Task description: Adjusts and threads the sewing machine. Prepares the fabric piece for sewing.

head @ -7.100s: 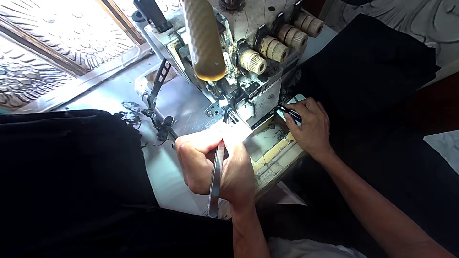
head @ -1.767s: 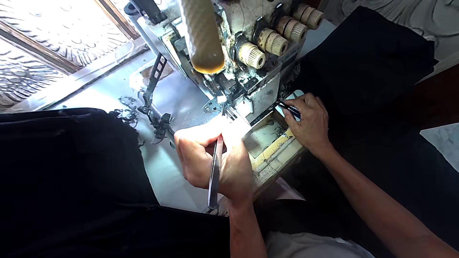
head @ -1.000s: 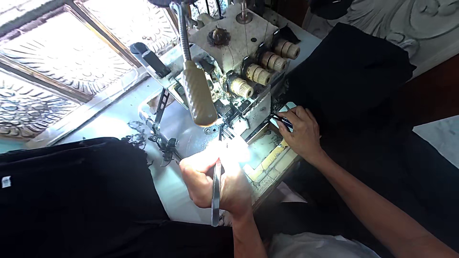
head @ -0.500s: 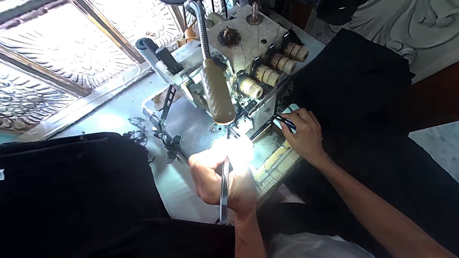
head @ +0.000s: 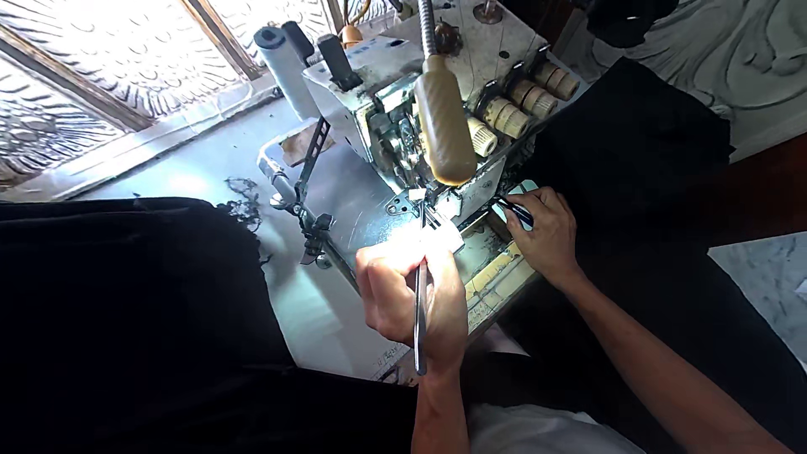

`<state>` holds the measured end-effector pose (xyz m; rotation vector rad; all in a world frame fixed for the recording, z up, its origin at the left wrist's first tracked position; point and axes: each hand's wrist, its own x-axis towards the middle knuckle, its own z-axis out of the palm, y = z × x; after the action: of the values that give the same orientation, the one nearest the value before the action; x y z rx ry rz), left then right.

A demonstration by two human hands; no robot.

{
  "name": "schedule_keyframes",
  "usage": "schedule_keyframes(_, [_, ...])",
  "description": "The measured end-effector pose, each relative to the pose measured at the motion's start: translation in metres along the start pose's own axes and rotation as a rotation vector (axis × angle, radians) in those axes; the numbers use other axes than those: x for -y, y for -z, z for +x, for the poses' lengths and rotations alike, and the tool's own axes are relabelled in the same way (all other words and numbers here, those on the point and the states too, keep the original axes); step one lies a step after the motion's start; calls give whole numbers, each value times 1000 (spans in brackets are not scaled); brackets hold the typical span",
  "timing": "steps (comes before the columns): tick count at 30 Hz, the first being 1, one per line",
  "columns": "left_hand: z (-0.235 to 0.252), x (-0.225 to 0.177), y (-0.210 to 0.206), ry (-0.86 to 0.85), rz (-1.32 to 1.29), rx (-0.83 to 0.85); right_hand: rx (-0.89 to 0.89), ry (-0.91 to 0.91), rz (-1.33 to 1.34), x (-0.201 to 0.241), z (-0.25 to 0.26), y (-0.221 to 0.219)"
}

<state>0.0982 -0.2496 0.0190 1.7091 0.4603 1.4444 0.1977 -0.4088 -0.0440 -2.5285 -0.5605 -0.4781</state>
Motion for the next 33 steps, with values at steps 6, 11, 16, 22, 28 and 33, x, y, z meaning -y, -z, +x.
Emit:
schedule_keyframes(6, [-1,-1,0,-16,16,-6,16,0,-8,1,0,2])
schedule_keyframes(11, [-1,0,-1,-44,32,-9,8,11,-1,-1,0,1])
schedule_keyframes(16, [-1,1,-1,-81,24,-16,17,2,-7,-2,0,1])
schedule_keyframes(22, [-2,3,-1,-108,-2,-9,13,-8,-3,-3,0,0])
schedule_keyframes(28, [1,-4,2,-111,-28,20,4,-5,-4,-2,0,1])
schedule_keyframes(33, [-1,0,1,-108,-23,20,6,-3,-14,-2,0,1])
